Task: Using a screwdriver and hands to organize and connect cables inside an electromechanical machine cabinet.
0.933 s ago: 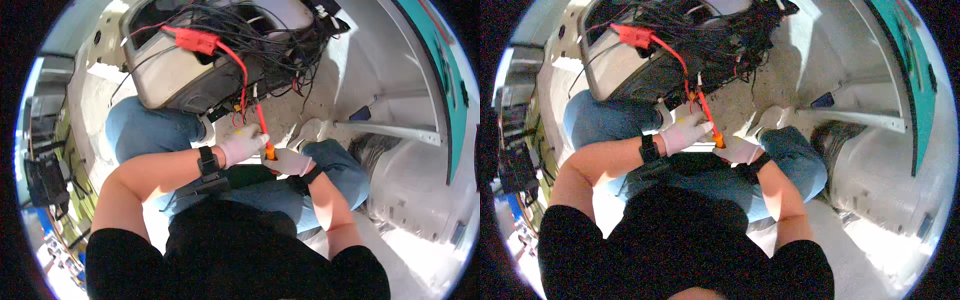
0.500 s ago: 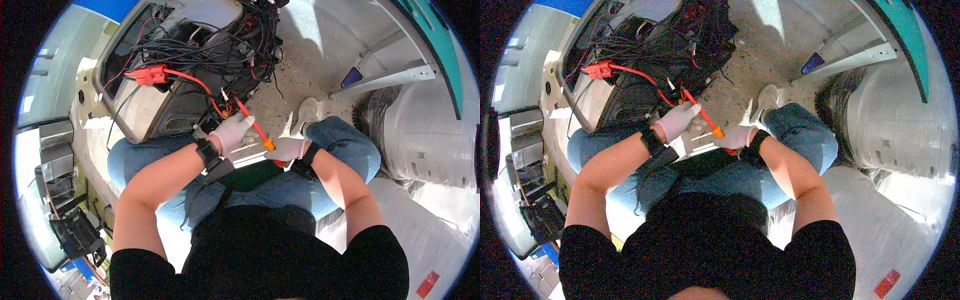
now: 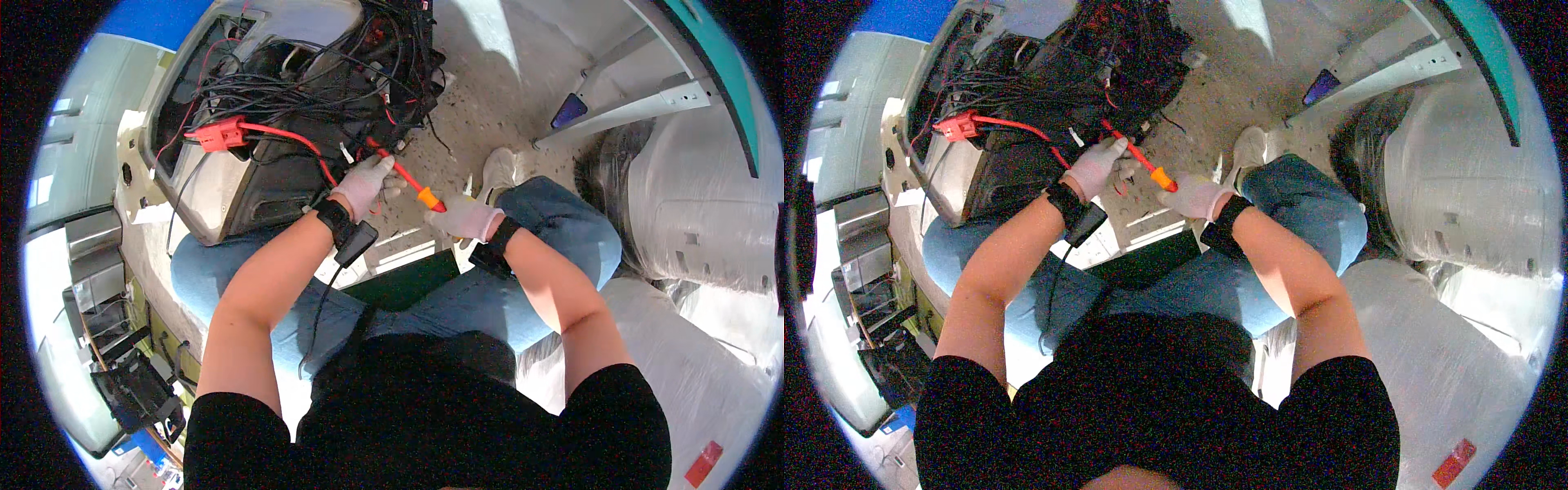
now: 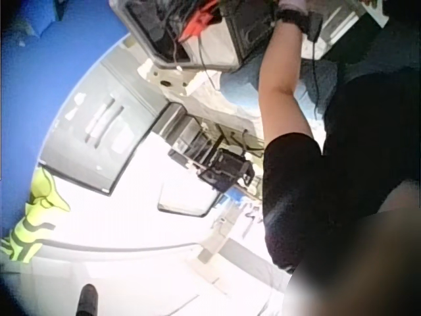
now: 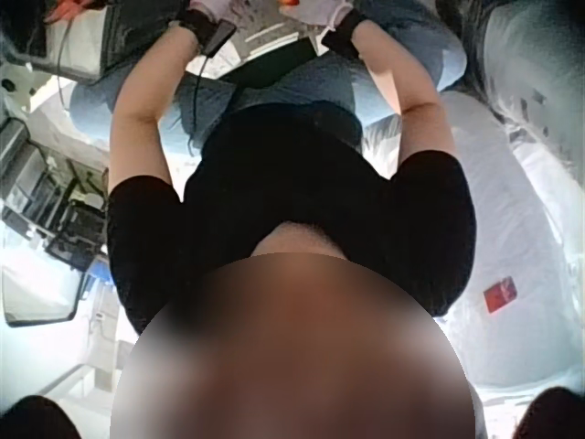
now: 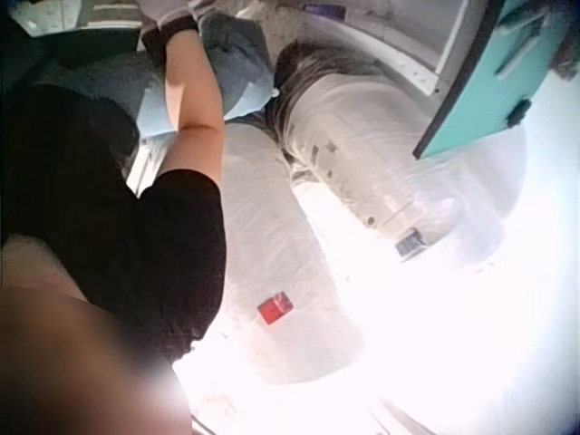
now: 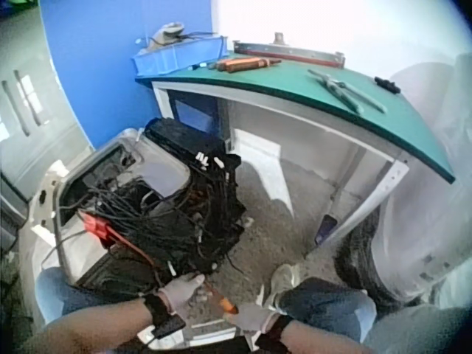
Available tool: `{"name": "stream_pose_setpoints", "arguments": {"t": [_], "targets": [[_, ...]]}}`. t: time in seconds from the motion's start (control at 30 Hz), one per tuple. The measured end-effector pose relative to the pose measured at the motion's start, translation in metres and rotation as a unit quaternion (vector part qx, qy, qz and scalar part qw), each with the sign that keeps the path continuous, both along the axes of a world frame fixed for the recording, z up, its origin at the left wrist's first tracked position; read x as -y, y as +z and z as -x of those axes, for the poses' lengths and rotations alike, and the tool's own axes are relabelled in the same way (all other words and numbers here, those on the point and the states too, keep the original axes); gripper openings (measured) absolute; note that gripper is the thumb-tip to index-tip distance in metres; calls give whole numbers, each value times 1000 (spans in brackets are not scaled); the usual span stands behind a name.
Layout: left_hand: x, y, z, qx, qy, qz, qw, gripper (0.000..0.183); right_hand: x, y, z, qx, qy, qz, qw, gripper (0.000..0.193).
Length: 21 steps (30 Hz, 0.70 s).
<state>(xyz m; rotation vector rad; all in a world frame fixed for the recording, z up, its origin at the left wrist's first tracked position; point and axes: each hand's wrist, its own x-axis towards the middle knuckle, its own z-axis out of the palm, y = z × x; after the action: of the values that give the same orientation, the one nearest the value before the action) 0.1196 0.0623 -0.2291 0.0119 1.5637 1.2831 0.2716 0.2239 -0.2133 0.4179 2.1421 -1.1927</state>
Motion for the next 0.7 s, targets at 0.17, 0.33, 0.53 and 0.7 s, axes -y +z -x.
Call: {"name": "stream_pose_setpoints", "arguments": {"t": [0.17,0.33,0.53,0.7], "targets": [[-7,-3,-2,30,39,-13,999,37,0,2,2,-14,-10,-22,1000,51],[-9,0,-1,33,47,-23,998,32,0,-2,3,-4,-22,-36,999,51],[-9,0,-1,27,24,-13,999,31,0,-5,1,-4,-4,-42,999,45],[-11,-3,3,41,22,-30,998,31,-1,-2,0,-3,-26,-40,999,47]]}}
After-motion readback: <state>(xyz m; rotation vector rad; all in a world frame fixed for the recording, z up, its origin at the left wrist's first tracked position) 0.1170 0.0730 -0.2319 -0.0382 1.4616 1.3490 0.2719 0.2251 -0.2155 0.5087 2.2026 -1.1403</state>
